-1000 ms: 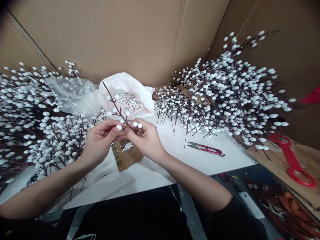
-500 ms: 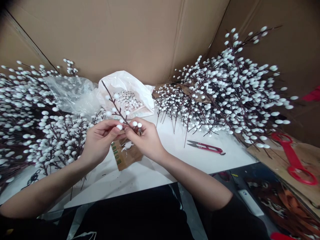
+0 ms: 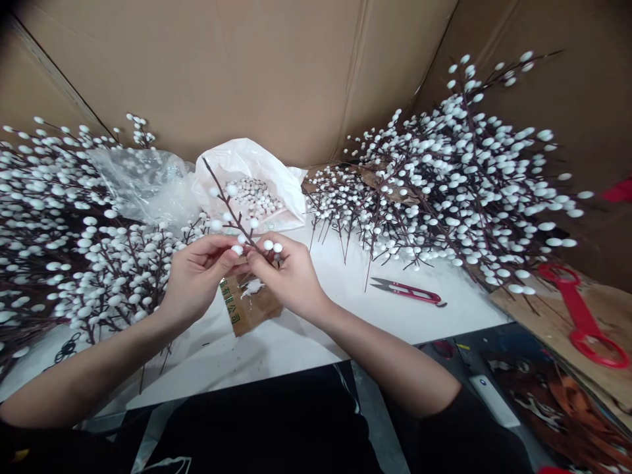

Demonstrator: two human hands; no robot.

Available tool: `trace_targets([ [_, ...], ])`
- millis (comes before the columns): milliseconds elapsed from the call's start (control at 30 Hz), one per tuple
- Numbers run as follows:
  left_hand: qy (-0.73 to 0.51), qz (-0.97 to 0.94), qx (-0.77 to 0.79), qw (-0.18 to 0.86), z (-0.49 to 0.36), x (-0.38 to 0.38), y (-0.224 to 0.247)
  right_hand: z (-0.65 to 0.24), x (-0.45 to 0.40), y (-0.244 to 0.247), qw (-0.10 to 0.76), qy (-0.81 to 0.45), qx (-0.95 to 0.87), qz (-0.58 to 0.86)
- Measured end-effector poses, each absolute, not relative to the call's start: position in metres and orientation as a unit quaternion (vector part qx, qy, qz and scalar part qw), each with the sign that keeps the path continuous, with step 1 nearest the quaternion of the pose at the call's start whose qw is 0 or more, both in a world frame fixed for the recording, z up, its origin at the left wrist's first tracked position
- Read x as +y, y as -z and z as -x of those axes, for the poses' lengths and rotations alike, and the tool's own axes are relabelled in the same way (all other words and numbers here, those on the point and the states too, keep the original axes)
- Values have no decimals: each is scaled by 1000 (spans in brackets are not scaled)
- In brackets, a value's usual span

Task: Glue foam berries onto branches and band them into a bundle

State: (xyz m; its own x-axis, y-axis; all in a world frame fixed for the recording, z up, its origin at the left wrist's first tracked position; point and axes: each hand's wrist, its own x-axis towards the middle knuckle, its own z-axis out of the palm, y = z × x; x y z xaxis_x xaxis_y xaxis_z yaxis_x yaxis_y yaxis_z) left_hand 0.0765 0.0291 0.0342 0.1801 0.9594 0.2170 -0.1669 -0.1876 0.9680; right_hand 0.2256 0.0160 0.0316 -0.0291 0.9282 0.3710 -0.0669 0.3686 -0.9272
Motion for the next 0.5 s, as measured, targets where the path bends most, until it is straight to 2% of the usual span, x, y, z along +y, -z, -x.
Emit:
trace_targets([
  [500, -535, -537, 347, 552, -77, 33, -28, -227, 16, -26, 597, -412, -580, 371],
])
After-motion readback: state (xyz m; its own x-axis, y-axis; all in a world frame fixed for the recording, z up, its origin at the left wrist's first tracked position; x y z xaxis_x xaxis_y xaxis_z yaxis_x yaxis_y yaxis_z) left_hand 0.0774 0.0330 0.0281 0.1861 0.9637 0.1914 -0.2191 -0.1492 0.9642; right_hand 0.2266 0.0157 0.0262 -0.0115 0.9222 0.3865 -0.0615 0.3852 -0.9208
